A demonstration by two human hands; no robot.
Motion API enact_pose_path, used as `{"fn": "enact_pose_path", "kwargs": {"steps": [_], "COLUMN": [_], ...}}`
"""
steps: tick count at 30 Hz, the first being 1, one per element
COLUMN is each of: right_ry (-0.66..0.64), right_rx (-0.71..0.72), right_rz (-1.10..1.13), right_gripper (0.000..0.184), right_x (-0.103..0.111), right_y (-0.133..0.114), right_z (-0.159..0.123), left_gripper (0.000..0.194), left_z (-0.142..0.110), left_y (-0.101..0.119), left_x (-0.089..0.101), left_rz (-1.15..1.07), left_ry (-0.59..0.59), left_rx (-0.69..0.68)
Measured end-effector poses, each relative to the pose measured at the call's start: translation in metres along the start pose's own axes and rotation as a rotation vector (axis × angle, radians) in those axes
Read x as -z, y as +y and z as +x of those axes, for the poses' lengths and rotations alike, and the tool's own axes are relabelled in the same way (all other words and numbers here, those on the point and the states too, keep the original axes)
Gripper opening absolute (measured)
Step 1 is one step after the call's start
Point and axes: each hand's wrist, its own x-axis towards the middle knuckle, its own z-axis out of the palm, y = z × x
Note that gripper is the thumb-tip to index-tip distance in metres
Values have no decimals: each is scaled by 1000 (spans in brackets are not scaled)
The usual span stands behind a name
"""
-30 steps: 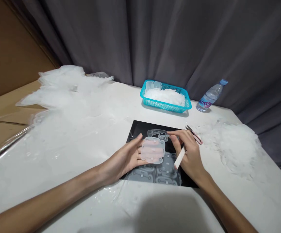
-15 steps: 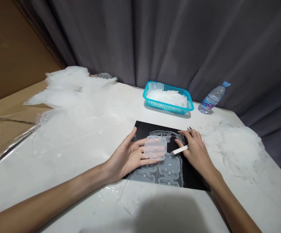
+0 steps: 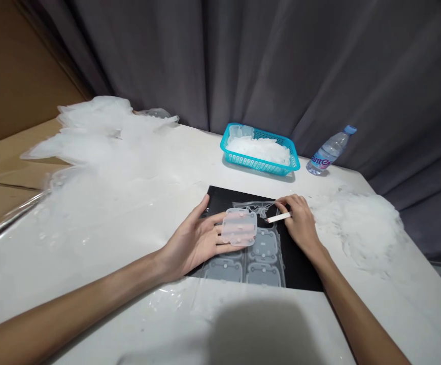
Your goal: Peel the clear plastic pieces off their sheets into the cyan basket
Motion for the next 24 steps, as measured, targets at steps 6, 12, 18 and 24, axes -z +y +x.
{"fn": "enact_pose_path", "kwargs": {"steps": [6,12,18,24], "right_ry": [52,83,179,170], "right_rx": [-19,-6,-53,-71], "right_rz": [-40,-41,-59,-68], "right_gripper": [25,30,31,31], "right_x": [-6,-6,-4,-5], "right_y": [7,6,1,1], "right_z": [10,11,2,0], "left_gripper": [89,86,86,88], "left_z": [2,3,1,2], "left_y": [-1,-1,-2,-3], "left_x": [-1,2,-1,-1], "left_rz": [-5,16,38,22], "left_ry": [9,-46,-19,-13], "left_rx": [9,-12,-8,14]}}
